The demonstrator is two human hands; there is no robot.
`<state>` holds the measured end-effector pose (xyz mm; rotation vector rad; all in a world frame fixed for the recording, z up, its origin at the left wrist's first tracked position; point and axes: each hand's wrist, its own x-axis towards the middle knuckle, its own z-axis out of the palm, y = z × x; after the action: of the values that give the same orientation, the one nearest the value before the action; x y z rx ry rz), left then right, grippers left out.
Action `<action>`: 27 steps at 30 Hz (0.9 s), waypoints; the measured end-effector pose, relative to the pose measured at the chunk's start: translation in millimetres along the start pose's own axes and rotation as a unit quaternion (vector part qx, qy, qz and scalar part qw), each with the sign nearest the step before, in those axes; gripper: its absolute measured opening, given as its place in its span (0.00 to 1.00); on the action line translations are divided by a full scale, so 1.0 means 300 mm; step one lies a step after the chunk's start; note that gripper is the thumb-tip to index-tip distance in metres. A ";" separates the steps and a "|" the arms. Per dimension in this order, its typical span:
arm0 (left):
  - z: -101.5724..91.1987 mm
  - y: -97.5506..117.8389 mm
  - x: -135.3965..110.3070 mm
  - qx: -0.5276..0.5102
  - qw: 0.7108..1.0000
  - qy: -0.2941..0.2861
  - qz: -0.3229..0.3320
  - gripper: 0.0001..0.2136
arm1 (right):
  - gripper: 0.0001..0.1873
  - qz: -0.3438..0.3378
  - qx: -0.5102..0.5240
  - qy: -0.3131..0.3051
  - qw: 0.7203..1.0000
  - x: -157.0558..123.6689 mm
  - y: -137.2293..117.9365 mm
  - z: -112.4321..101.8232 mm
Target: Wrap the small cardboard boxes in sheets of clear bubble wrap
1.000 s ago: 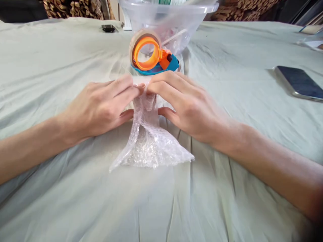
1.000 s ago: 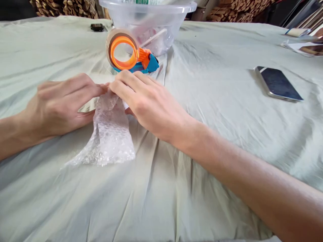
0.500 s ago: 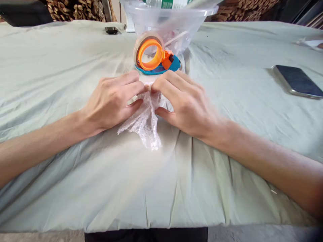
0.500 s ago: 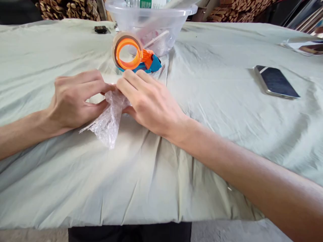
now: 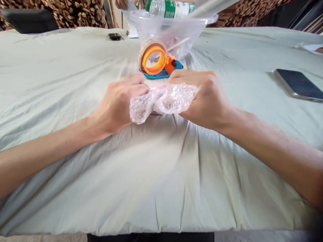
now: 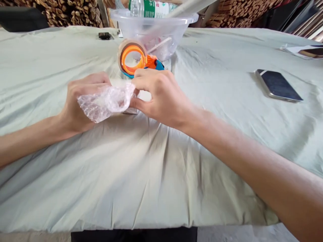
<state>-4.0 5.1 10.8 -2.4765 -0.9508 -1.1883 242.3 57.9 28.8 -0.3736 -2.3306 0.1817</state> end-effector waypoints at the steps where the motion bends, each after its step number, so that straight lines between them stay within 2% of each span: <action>1: 0.002 -0.004 -0.004 -0.006 1.000 0.005 -0.004 0.18 | 0.19 0.007 0.005 0.010 1.000 -0.003 0.001 0.004; 7: 0.002 0.008 -0.028 -0.031 0.998 0.041 -0.028 0.07 | 0.17 0.056 0.005 0.046 0.997 -0.014 0.006 0.031; 10: -0.018 0.021 -0.022 -0.049 0.999 0.016 -0.004 0.09 | 0.15 0.066 0.033 0.074 0.994 -0.020 0.002 0.046; 13: -0.026 0.024 -0.003 -0.073 0.997 0.008 -0.019 0.03 | 0.14 0.065 0.041 0.089 0.993 -0.023 0.002 0.059; 14: -0.022 0.024 0.003 -0.084 0.996 0.020 -0.031 0.04 | 0.15 0.061 0.041 0.093 0.993 -0.024 0.004 0.062; 16: -0.007 0.024 0.014 -0.106 0.991 0.049 -0.057 0.12 | 0.18 0.048 0.035 0.101 0.993 -0.024 0.007 0.066; 18: 0.010 0.027 0.019 -0.113 0.986 0.053 -0.113 0.16 | 0.21 0.047 0.026 0.099 0.994 -0.022 0.009 0.068; 21: 0.024 0.037 0.018 -0.129 0.972 0.044 -0.191 0.19 | 0.25 0.066 0.030 0.094 0.993 -0.017 0.007 0.068; 27: 0.015 0.054 0.010 -0.233 0.938 0.002 -0.256 0.23 | 0.25 0.088 0.056 0.111 0.988 -0.014 0.002 0.070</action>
<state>10.5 -3.8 11.2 -2.6465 -1.5322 -1.7537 230.4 56.8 11.0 -0.5173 -2.0587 0.3375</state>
